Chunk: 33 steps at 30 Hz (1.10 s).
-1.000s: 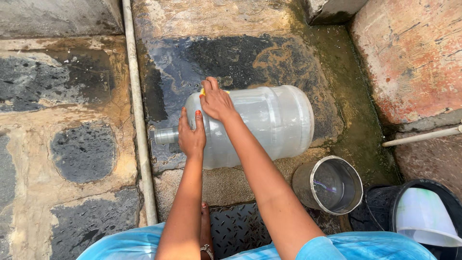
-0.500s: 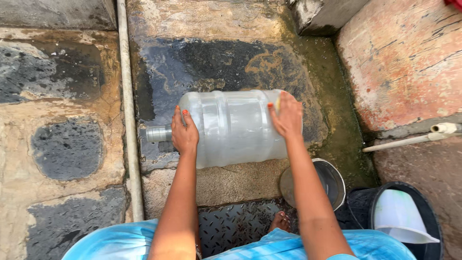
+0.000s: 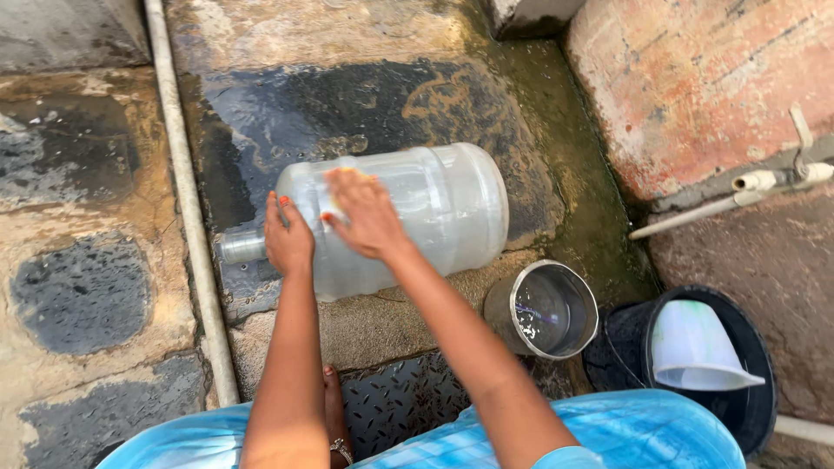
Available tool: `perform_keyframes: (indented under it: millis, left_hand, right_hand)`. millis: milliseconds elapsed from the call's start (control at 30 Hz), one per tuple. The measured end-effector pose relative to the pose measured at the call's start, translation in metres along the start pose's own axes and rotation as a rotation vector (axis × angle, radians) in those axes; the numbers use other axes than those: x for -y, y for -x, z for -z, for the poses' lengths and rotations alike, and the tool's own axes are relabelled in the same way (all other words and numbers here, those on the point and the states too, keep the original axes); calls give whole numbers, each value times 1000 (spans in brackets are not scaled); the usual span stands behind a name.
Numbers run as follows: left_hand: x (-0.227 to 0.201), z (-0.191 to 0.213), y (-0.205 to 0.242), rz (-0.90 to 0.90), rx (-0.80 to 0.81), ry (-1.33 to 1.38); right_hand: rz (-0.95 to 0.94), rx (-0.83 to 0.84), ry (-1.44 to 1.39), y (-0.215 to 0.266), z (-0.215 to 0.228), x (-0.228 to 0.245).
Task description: The person cleans a large water jug by scrubbing the opening with a toothbrush and then wiping the body of the jug with a sponge.
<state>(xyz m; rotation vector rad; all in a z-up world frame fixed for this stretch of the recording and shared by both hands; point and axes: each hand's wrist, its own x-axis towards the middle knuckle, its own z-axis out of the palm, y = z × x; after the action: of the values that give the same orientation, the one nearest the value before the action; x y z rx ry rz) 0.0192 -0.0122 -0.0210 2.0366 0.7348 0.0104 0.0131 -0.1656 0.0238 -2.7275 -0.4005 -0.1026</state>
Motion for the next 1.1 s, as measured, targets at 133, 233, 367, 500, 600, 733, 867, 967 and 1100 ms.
perform_keyframes:
  millis: [133, 233, 367, 500, 600, 733, 867, 967, 1100]
  left_hand:
    - [-3, -4, -5, 11, -61, 29]
    - [0, -7, -20, 116, 19, 100]
    - [22, -1, -22, -2, 187, 691]
    - [25, 6, 9, -120, 125, 475]
    - [4, 19, 9, -130, 146, 145]
    - [-17, 22, 12, -108, 95, -207]
    - [-18, 16, 19, -100, 2, -165]
    - [-9, 6, 10, -163, -22, -116]
    - [4, 9, -8, -113, 31, -77]
  right_hand:
    - [-294, -95, 290, 61, 48, -125]
    - [-435, -421, 128, 114, 53, -183]
    - [-930, -425, -428, 122, 36, -197]
    - [-1006, -361, -258, 109, 47, -198]
    - [-1015, -200, -184, 98, 64, -207]
    - [-957, -166, -164, 85, 63, -195]
    - [-538, -247, 275, 57, 30, -119]
    - [-195, -99, 104, 36, -13, -16]
    - [128, -62, -76, 25, -23, 43]
